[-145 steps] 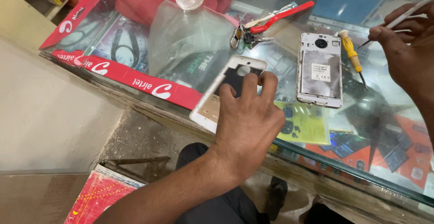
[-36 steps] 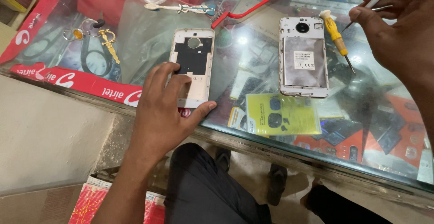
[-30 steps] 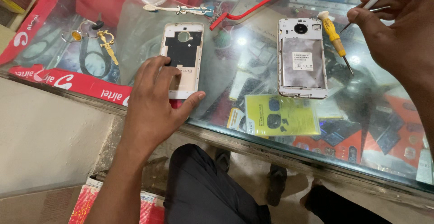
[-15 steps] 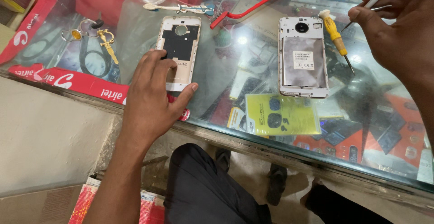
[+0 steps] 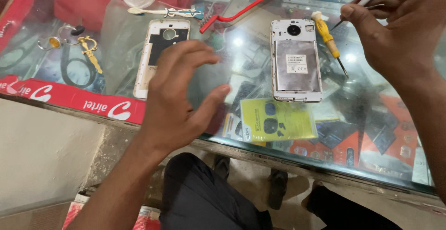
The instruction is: The person disassembles and reassembles two smartphones on a glass workbench. They remove back covers, use a screwdriver to loosen screws, and pry open the devices with a plastic tool. The person then reattaches the back covers and inspects the phones.
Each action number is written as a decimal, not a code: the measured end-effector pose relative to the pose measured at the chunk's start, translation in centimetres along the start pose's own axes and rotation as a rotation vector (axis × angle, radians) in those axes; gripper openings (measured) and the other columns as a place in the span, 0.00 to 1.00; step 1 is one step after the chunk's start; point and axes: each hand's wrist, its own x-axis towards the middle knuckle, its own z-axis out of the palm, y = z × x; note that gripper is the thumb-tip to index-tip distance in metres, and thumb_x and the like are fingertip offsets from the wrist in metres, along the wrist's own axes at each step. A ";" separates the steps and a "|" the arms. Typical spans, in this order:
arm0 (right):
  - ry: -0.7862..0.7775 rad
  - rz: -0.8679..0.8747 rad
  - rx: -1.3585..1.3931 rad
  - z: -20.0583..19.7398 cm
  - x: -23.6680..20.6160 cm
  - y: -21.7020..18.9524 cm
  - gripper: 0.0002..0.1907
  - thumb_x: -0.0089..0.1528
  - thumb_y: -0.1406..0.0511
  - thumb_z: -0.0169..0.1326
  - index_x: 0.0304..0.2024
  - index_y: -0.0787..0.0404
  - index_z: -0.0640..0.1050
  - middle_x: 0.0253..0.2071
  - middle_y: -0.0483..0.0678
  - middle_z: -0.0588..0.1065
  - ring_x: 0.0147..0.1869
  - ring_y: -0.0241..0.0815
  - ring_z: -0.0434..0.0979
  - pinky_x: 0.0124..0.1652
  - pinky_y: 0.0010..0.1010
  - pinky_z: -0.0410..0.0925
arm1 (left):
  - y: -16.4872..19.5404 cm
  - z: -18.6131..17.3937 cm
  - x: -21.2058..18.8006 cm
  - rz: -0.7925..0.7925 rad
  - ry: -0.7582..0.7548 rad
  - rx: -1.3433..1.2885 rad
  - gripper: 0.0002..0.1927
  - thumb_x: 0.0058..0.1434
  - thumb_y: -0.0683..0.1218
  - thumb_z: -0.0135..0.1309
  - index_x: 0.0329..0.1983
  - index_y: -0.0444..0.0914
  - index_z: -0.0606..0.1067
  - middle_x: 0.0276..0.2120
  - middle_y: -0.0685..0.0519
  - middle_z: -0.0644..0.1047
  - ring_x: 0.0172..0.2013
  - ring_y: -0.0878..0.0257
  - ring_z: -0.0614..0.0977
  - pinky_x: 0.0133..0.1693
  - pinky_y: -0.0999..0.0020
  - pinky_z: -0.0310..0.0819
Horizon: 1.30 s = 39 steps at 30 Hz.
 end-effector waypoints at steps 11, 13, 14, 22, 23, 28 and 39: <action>0.002 -0.004 -0.002 0.5 -0.9 0.8 0.36 0.74 0.82 0.57 0.67 0.62 0.46 0.54 0.61 0.68 0.56 0.49 0.79 0.55 0.30 0.81 | -3.8 12.8 17.5 0.249 -0.571 -0.172 0.46 0.46 0.63 0.76 0.62 0.36 0.72 0.53 0.43 0.75 0.56 0.44 0.73 0.54 0.53 0.68; -0.013 0.027 0.028 0.5 -0.8 1.2 0.39 0.74 0.82 0.58 0.69 0.60 0.44 0.53 0.60 0.69 0.55 0.47 0.79 0.54 0.29 0.82 | -4.1 13.8 17.5 0.286 -0.573 -0.156 0.51 0.42 0.64 0.77 0.64 0.36 0.71 0.53 0.43 0.74 0.57 0.43 0.71 0.55 0.52 0.66; -0.020 0.042 0.065 0.4 -0.8 1.4 0.40 0.74 0.81 0.56 0.72 0.58 0.42 0.54 0.59 0.69 0.55 0.45 0.79 0.54 0.27 0.82 | -4.6 14.1 17.3 0.242 -0.602 -0.149 0.52 0.42 0.64 0.77 0.65 0.36 0.70 0.54 0.44 0.74 0.58 0.45 0.71 0.57 0.53 0.66; -0.075 0.072 0.044 0.8 -0.3 0.9 0.45 0.77 0.82 0.57 0.74 0.52 0.39 0.53 0.59 0.71 0.56 0.46 0.82 0.55 0.32 0.81 | -6.8 14.2 16.6 0.181 -0.672 -0.229 0.50 0.41 0.58 0.79 0.66 0.37 0.70 0.51 0.46 0.73 0.54 0.51 0.75 0.53 0.58 0.72; -0.073 0.071 0.043 0.9 -0.1 0.8 0.45 0.77 0.83 0.57 0.74 0.52 0.40 0.53 0.60 0.71 0.56 0.47 0.82 0.55 0.33 0.82 | -7.0 14.2 16.5 0.208 -0.672 -0.237 0.49 0.41 0.58 0.79 0.65 0.38 0.72 0.52 0.46 0.73 0.54 0.51 0.75 0.53 0.58 0.72; 0.037 0.478 0.373 1.4 0.3 0.3 0.42 0.71 0.79 0.59 0.72 0.61 0.43 0.50 0.54 0.73 0.55 0.42 0.86 0.54 0.30 0.81 | -7.3 14.4 16.2 0.218 -0.650 -0.230 0.45 0.42 0.58 0.79 0.60 0.37 0.72 0.51 0.45 0.74 0.54 0.50 0.75 0.52 0.58 0.73; -0.025 0.131 0.139 1.3 0.5 0.2 0.38 0.73 0.81 0.58 0.67 0.63 0.44 0.53 0.61 0.76 0.58 0.50 0.85 0.53 0.33 0.81 | -6.5 14.4 16.5 0.250 -0.631 -0.155 0.41 0.42 0.59 0.79 0.51 0.35 0.74 0.48 0.43 0.77 0.50 0.46 0.79 0.48 0.54 0.73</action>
